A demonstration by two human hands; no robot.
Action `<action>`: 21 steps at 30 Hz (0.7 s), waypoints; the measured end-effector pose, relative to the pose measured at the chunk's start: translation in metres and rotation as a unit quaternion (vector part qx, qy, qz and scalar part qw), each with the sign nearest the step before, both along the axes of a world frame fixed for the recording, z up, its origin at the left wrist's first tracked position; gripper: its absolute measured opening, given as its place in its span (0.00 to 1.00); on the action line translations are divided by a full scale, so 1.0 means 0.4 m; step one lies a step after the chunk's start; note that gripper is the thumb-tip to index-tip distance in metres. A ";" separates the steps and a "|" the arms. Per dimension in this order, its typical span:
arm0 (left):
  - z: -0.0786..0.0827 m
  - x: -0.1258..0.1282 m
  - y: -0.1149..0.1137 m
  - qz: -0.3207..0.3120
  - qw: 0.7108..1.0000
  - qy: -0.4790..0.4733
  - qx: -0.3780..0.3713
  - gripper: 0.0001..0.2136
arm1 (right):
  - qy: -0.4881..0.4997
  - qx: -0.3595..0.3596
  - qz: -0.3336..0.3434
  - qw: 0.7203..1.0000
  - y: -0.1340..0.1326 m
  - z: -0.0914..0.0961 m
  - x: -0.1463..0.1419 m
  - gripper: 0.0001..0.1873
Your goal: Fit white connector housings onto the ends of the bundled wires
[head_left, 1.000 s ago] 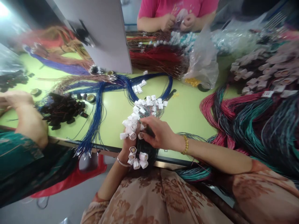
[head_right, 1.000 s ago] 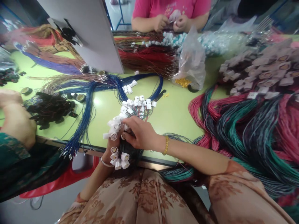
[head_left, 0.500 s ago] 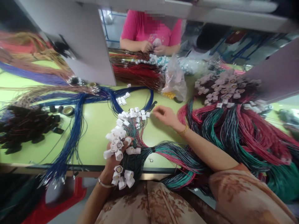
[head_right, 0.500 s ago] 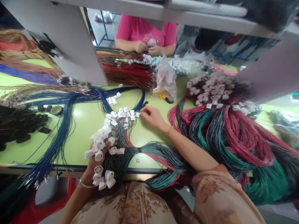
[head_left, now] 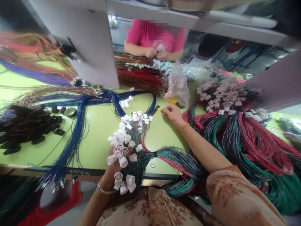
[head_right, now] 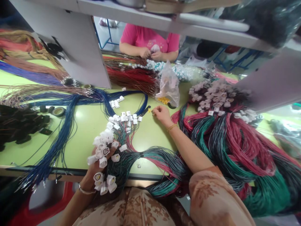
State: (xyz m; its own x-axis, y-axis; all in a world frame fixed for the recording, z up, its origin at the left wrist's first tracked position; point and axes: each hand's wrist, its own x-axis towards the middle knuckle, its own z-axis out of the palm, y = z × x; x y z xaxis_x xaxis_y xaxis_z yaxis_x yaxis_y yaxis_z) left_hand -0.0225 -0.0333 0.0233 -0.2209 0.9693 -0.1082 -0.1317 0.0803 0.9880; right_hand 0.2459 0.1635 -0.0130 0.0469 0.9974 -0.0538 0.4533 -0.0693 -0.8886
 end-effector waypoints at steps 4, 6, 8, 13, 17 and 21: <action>-0.001 -0.001 0.005 -0.011 1.000 0.028 0.005 0.18 | 0.115 -0.055 0.036 0.991 -0.057 0.030 -0.025 0.15; -0.012 -0.004 0.001 -0.022 1.000 0.017 -0.002 0.14 | 0.210 -0.105 0.069 0.970 -0.092 0.053 -0.052 0.15; -0.028 -0.008 -0.007 -0.031 0.999 0.005 -0.018 0.11 | 0.303 -0.170 0.110 0.931 -0.126 0.078 -0.083 0.16; -0.058 -0.018 -0.024 0.001 0.999 0.013 -0.037 0.10 | 0.365 -0.259 0.183 0.875 -0.185 0.133 -0.154 0.13; -0.072 -0.017 -0.019 0.002 0.999 -0.008 -0.048 0.11 | 0.357 -0.215 0.228 0.880 -0.223 0.159 -0.198 0.15; -0.090 -0.013 -0.011 0.006 0.997 -0.052 -0.053 0.16 | 0.278 -0.120 0.295 0.906 -0.270 0.173 -0.233 0.13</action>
State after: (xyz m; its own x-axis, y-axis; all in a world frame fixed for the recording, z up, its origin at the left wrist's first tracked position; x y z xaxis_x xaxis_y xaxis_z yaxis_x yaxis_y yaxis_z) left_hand -0.0276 -0.0378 -0.0125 -0.2142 0.9487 -0.2326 -0.2345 0.1813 0.9551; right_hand 0.1527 0.0557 0.0562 -0.5910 0.7971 -0.1239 -0.0390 -0.1816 -0.9826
